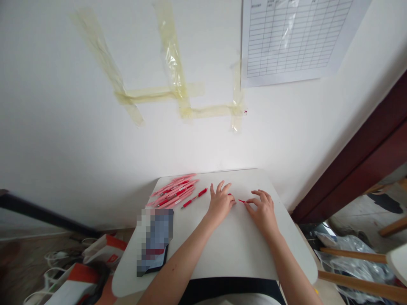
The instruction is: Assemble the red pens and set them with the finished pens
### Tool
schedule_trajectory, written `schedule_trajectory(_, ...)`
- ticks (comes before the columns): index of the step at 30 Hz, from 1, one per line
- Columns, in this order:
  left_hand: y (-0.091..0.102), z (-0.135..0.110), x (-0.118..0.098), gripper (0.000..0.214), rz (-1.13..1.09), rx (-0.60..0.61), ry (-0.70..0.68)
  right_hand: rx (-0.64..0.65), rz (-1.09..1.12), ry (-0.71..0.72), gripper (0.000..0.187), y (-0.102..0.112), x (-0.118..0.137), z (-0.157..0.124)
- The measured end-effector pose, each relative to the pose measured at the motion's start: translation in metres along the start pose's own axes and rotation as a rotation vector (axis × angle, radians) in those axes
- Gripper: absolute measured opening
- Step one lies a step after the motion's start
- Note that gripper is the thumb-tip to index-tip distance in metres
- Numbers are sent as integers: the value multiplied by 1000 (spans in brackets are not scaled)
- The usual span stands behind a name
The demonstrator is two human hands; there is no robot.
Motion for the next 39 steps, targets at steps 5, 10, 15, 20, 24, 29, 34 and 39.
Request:
schedule_trajectory(5, 1, -7, 0, 15, 6, 40, -12, -39, 15, 28, 29, -2, -1, 0)
schedule_trajectory(10, 1, -8, -1, 18, 9, 31, -6, -70, 30, 54, 28, -2, -2, 0)
schedule_trajectory(15, -1, -7, -3, 19, -12, -6, 11, -67, 41, 51, 26, -1, -1, 0)
schedule_trajectory(20, 6, -10, -3, 16, -39, -73, 24, -68, 57, 44, 23, 0, 1, 0)
schedule_trajectory(24, 23, -18, 2, 8, -83, -120, 55, -71, 76, 49, 20, 1, 2, 0)
schedule_trajectory(29, 42, -46, 25, 7, -122, -154, 128, -66, 110, 71, 19, 0, 6, 1)
schedule_trajectory(34, 42, -79, 51, 8, -148, -211, 160, -18, 161, 101, 16, -5, 20, 5)
schedule_trajectory(39, 33, -94, 56, 12, -168, -287, 140, 39, 208, 140, 12, -2, 45, 10)
Point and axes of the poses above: each hand's wrist, its own z-axis towards the middle knuckle, its own y-axis out of the back of the hand, x = y × z, the point moved 5 cm from there along z, towards the middle knuckle, and after that the axes turned 5 degrees about x, right-handed, at the moved point
